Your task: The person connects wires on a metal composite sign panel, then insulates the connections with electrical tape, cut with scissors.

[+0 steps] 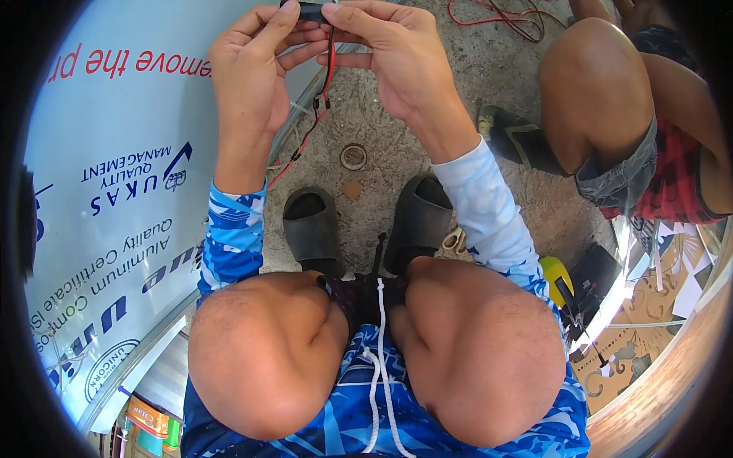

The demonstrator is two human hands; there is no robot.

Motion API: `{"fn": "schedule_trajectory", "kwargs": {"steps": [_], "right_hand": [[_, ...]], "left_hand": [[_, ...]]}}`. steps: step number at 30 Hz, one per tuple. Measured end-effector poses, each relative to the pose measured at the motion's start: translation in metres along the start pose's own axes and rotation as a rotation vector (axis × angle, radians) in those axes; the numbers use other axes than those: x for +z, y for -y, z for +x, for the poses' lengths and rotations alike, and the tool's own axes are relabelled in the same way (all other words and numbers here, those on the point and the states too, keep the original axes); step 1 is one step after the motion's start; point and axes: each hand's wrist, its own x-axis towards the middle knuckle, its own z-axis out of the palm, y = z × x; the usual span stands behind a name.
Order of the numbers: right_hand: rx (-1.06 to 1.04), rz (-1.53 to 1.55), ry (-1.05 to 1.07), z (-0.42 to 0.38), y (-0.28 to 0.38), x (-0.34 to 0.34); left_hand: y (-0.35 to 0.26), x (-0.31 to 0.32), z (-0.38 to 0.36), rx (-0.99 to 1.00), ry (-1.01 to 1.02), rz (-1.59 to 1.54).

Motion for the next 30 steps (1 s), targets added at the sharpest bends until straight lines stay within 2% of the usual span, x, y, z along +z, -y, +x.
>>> {"fn": "schedule_trajectory", "kwargs": {"steps": [6,15,17,23,30], "right_hand": [[0.007,0.057,0.052,0.001,0.002,-0.001],[-0.035,-0.139,-0.003,0.000,0.006,0.010],[0.139,-0.087,-0.013,-0.003,0.018,0.016],[0.143,-0.055,-0.037,0.000,0.010,0.010],[0.195,0.068,-0.030,0.004,0.007,0.005]], "left_hand": [[0.002,0.001,-0.002,0.012,-0.031,-0.049],[0.000,-0.001,-0.005,0.123,-0.056,0.029],[-0.001,0.000,-0.006,0.144,-0.062,0.058],[-0.010,0.006,-0.011,0.148,-0.102,0.161],[-0.016,0.004,-0.015,0.162,-0.015,0.137]]}}
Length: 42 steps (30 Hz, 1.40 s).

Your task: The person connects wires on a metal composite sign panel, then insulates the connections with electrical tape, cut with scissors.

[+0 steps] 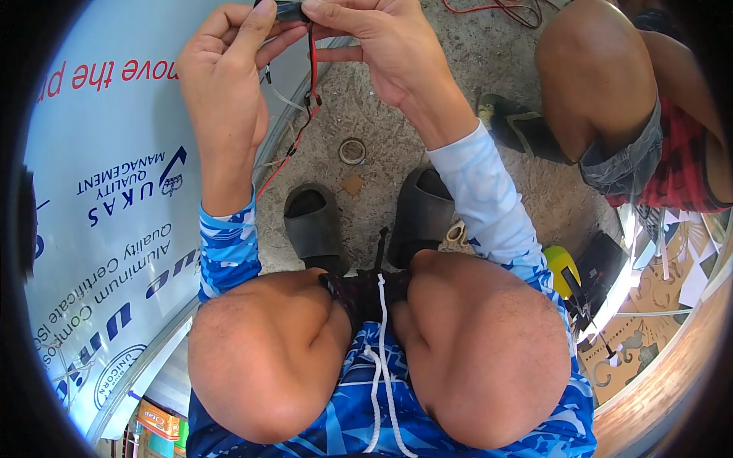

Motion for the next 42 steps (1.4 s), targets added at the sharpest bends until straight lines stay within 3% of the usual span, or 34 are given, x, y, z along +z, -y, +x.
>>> {"fn": "schedule_trajectory", "kwargs": {"steps": [8,11,14,17,21,26,29,33,42], "right_hand": [[0.050,0.000,0.013,-0.002,-0.003,-0.002],[0.051,0.086,0.052,-0.005,-0.003,-0.004],[0.023,0.186,0.124,-0.008,0.002,-0.001],[-0.046,0.225,0.235,-0.015,0.012,0.003],[-0.042,0.114,0.150,-0.017,0.017,0.012],[-0.205,0.012,0.088,-0.018,0.014,0.017],[-0.167,-0.082,0.031,-0.020,0.017,0.021],[-0.165,-0.064,0.042,-0.017,0.014,0.019],[0.054,0.268,0.125,-0.011,0.010,0.012]], "left_hand": [[-0.010,0.005,-0.002,-0.050,-0.021,-0.025],[-0.017,-0.002,0.000,-0.102,0.069,-0.021],[-0.020,0.001,-0.001,-0.037,0.113,-0.127],[-0.024,0.007,-0.005,0.076,0.025,-0.056],[-0.026,0.002,-0.001,0.011,0.033,-0.127],[-0.026,0.000,-0.002,-0.043,-0.014,-0.122],[-0.031,-0.001,-0.005,0.019,0.074,-0.142],[-0.025,0.003,-0.007,0.087,-0.015,-0.150],[-0.032,0.001,-0.009,0.130,0.035,0.006]]}}
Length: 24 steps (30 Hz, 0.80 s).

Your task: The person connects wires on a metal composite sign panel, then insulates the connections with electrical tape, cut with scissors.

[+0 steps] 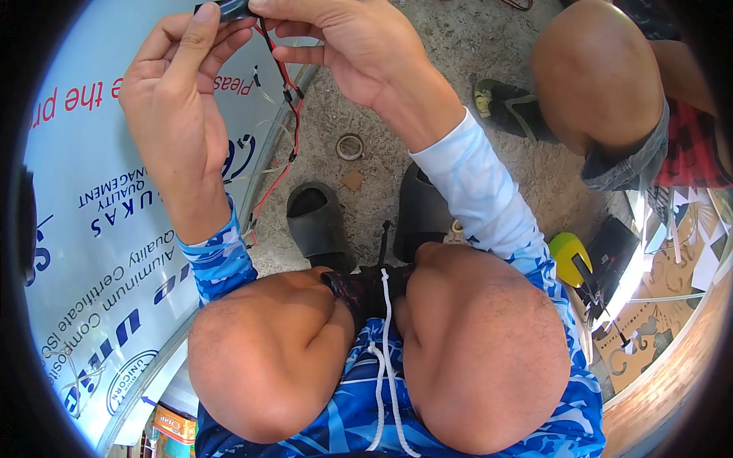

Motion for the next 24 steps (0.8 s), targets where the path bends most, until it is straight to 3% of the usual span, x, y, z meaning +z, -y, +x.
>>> {"fn": "schedule_trajectory", "kwargs": {"steps": [2,6,8,10,12,24], "right_hand": [[0.079,0.056,-0.052,0.000,0.001,0.001],[0.092,0.071,-0.025,0.001,0.000,-0.002],[0.114,0.118,0.097,0.000,0.001,-0.005],[0.113,0.138,0.114,-0.002,0.003,-0.003],[0.111,0.155,0.133,-0.004,0.007,-0.001],[-0.218,-0.192,0.001,-0.005,0.000,0.013]], "left_hand": [[0.000,0.001,0.000,-0.032,0.054,-0.022],[0.002,0.009,-0.003,0.042,-0.049,0.008],[0.004,0.002,0.000,0.022,-0.044,-0.012],[0.011,-0.016,0.008,-0.024,0.092,-0.092],[0.012,-0.019,0.009,-0.023,0.102,-0.101],[0.007,-0.012,0.001,0.095,0.024,0.077]]}}
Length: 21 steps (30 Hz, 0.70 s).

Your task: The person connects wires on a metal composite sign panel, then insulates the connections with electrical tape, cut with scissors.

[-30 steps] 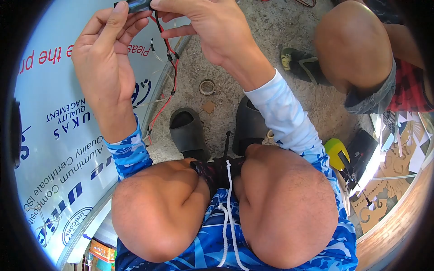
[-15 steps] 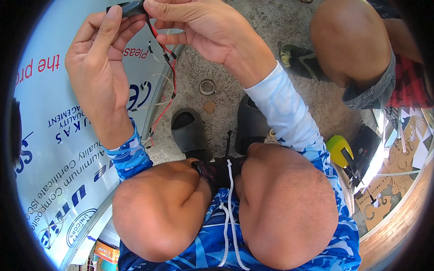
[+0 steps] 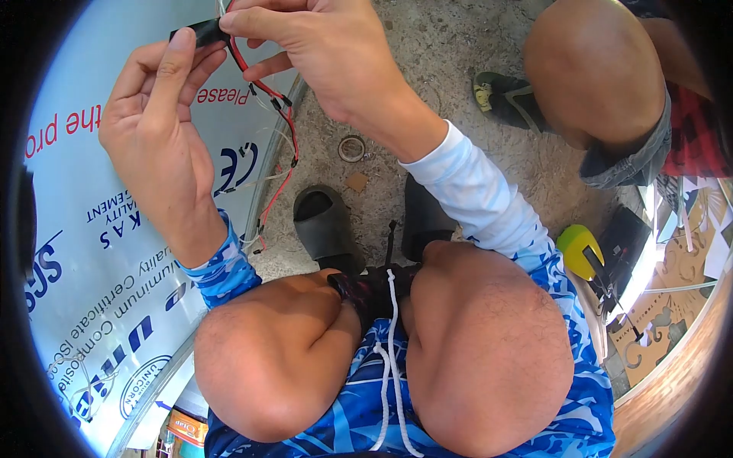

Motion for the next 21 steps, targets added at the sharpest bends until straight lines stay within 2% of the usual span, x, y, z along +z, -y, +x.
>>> {"fn": "schedule_trajectory", "kwargs": {"steps": [2,6,8,11,18,21], "right_hand": [[0.061,0.018,-0.032,-0.001,0.001,0.002],[0.045,0.157,0.024,-0.002,0.002,-0.001],[0.187,0.157,-0.031,0.000,0.006,0.001],[0.118,0.200,-0.012,0.000,0.004,-0.002],[0.086,0.183,-0.125,-0.005,0.000,0.001],[0.011,0.160,-0.136,-0.007,0.002,0.001]], "left_hand": [[-0.001,0.004,-0.003,0.020,-0.026,0.049],[-0.007,0.017,-0.011,0.063,-0.088,0.151],[-0.010,0.021,-0.014,0.077,-0.109,0.189],[-0.009,0.027,-0.018,0.092,-0.066,0.252],[0.000,0.039,-0.022,0.140,-0.120,0.269],[0.002,0.043,-0.023,0.165,-0.143,0.265]]}}
